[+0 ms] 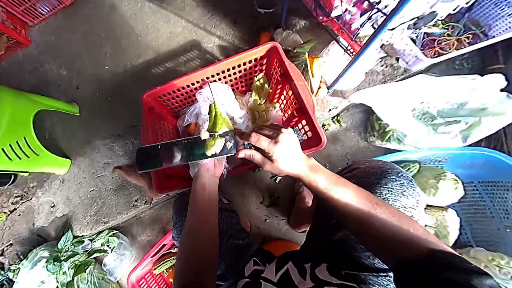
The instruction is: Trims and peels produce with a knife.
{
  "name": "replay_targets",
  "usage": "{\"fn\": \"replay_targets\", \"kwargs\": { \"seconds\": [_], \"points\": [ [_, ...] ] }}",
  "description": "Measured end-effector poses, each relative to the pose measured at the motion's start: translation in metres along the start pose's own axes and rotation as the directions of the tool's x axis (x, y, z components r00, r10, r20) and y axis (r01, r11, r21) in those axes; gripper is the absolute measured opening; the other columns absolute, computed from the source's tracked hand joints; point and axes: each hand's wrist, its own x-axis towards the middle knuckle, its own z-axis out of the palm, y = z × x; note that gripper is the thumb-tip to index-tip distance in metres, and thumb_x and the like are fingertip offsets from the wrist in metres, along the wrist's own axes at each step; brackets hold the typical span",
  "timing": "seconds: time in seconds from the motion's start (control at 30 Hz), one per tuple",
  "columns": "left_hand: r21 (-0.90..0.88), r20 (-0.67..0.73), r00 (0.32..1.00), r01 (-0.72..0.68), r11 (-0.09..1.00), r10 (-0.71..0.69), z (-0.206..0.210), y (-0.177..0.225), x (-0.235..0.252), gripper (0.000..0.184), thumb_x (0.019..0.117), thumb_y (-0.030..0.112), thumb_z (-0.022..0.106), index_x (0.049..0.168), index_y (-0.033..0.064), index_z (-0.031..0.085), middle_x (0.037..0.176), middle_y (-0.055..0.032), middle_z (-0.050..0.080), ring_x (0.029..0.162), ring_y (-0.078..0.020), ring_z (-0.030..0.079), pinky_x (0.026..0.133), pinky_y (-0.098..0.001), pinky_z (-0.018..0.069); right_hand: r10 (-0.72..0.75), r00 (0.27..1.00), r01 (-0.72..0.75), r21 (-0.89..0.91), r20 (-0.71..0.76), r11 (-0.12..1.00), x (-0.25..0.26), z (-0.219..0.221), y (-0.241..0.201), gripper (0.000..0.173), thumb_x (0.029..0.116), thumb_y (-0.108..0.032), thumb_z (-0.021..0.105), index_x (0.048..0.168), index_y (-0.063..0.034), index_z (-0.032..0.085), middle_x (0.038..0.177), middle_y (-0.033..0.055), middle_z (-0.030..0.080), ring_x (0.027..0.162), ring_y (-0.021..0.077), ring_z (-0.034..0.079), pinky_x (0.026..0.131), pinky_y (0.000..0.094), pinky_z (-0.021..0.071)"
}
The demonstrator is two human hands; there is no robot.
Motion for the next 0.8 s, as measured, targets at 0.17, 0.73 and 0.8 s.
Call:
{"fn": "replay_targets", "kwargs": {
  "seconds": [0.17, 0.73, 0.8],
  "points": [
    [0.078, -0.024, 1.0, 0.001, 0.997, 0.0, 0.006, 0.007, 0.003, 0.03, 0.1103, 0.024, 0.033, 0.12, 0.0094, 0.057, 0.102, -0.0072, 0.067, 0.093, -0.0186, 0.067, 0.082, -0.0386, 0.059, 0.226, 0.973, -0.228, 0.04, 0.035, 0.973, 0.002, -0.01, 0.012, 0.051, 0.1027, -0.053, 0.052, 0.106, -0.008, 0.076, 0.086, 0.011, 0.074, 0.074, 0.0283, 0.072, 0.061, 0.053, 0.0561],
    [0.013, 0.092, 0.99, 0.105, 0.994, -0.106, 0.002, 0.01, 0.01, 0.04, 0.1094, 0.036, 0.034, 0.128, 0.009, 0.057, 0.11, -0.0131, 0.067, 0.097, -0.0267, 0.068, 0.082, -0.0454, 0.0593, 0.769, 0.55, -0.806, -0.032, 0.326, 0.591, 0.014, -0.019, 0.049, 0.043, 0.1068, -0.049, 0.049, 0.123, -0.0135, 0.068, 0.095, 0.0186, 0.071, 0.087, 0.0414, 0.069, 0.075, 0.068, 0.0504],
    [-0.045, 0.123, 0.989, 0.088, 0.995, -0.082, 0.0, 0.015, 0.015, 0.048, 0.1079, 0.046, 0.035, 0.135, 0.0121, 0.055, 0.121, -0.0142, 0.065, 0.109, -0.0315, 0.065, 0.089, -0.0546, 0.0569, 0.766, 0.561, -0.821, 0.098, 0.313, 0.562, 0.009, -0.016, 0.044, 0.039, 0.1082, -0.043, 0.05, 0.115, -0.0095, 0.068, 0.08, 0.0139, 0.066, 0.069, 0.0307, 0.063, 0.063, 0.0553, 0.0506]
  ]
}}
